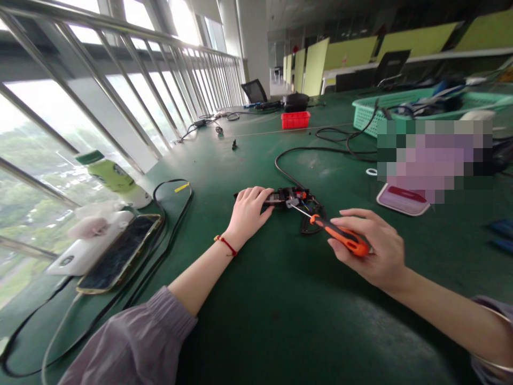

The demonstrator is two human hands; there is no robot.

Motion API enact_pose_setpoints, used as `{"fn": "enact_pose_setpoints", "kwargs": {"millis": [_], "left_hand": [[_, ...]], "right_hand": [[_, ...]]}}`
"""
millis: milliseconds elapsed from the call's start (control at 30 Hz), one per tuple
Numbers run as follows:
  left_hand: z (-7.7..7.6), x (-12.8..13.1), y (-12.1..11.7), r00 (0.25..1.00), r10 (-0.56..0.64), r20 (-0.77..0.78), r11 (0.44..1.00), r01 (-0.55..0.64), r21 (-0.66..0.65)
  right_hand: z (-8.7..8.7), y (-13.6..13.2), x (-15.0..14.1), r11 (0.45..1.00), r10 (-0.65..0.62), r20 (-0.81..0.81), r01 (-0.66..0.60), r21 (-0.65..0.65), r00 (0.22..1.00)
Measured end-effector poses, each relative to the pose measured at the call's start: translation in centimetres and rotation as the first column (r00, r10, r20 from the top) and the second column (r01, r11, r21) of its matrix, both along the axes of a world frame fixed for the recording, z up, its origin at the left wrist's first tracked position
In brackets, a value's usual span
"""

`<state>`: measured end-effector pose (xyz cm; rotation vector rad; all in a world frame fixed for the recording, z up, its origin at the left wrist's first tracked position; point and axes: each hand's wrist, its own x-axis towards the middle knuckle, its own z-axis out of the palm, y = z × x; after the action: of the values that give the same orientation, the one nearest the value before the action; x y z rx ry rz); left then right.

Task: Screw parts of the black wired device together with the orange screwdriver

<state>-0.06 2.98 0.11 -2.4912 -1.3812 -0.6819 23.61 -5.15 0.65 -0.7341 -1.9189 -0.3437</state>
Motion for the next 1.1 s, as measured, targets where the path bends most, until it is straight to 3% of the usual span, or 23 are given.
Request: {"fn": "enact_pose_setpoints", "kwargs": {"millis": [133, 333, 533, 767, 967, 1100], "left_hand": [[0.02, 0.02, -0.01, 1.0, 0.003, -0.002, 1.0, -0.003, 0.001], [0.01, 0.03, -0.02, 1.0, 0.003, -0.003, 1.0, -0.003, -0.003], [0.02, 0.02, 0.03, 1.0, 0.0, -0.002, 1.0, 0.0, -0.003], [0.02, 0.04, 0.05, 1.0, -0.001, 0.001, 1.0, 0.001, -0.004], [0.03, 0.03, -0.02, 1.0, -0.002, 0.003, 1.0, 0.002, -0.004], [0.09, 0.07, -0.04, 1.0, -0.001, 0.004, 1.0, 0.001, -0.015]], "right_hand": [[-0.38, 0.1, -0.01, 0.998, 0.056, -0.104, -0.057, -0.001, 0.993], [0.2, -0.14, -0.22, 0.999, 0.043, 0.047, -0.042, -0.021, 0.998], [-0.26, 0.05, -0.05, 0.998, 0.065, -0.092, -0.066, -0.01, 0.994], [0.26, -0.16, -0.21, 0.999, 0.023, 0.039, -0.021, -0.038, 0.999], [-0.42, 0.06, -0.07, 0.995, 0.089, -0.109, -0.094, -0.04, 0.99], [0.06, -0.08, -0.17, 0.998, 0.057, -0.004, -0.057, -0.04, 0.998]]}}
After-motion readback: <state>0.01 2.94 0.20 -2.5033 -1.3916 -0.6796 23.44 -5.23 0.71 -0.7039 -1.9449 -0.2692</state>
